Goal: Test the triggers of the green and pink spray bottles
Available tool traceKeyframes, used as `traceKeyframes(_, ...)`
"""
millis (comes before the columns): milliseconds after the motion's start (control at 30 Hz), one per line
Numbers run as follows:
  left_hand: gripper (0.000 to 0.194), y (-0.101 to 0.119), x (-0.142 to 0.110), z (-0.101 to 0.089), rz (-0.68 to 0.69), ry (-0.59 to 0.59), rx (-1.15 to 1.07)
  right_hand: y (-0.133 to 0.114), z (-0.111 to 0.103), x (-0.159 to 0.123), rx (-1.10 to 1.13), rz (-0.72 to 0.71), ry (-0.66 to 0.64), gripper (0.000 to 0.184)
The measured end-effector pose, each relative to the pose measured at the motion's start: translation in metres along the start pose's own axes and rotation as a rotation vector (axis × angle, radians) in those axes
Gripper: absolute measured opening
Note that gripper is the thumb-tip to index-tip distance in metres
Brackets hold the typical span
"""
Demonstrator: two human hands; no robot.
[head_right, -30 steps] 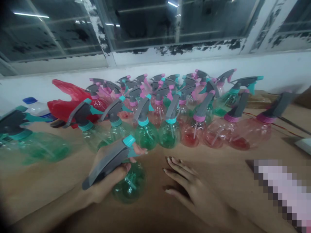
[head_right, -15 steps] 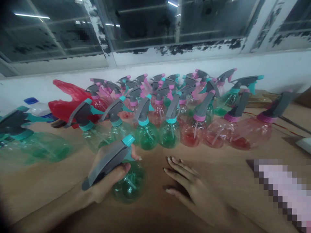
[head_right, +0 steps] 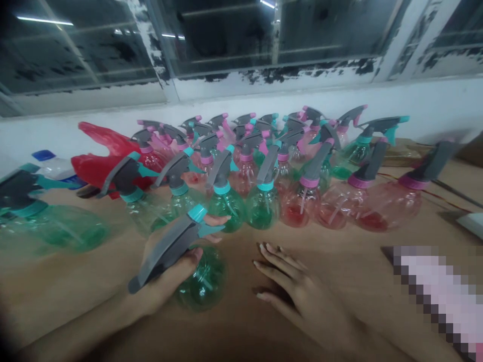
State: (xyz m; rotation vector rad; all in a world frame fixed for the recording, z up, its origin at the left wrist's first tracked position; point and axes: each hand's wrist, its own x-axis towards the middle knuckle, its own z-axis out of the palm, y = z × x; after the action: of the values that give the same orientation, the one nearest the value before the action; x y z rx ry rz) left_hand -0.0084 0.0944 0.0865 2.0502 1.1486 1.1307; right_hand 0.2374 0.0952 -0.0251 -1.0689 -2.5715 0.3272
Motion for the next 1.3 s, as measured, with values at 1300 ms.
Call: traceKeyframes(1300,0.015,0.018,0.007,-0.009,0.017,-0.095,0.037,-0.002,0.000,0.001,0.008,0.016,0.042,0.048)
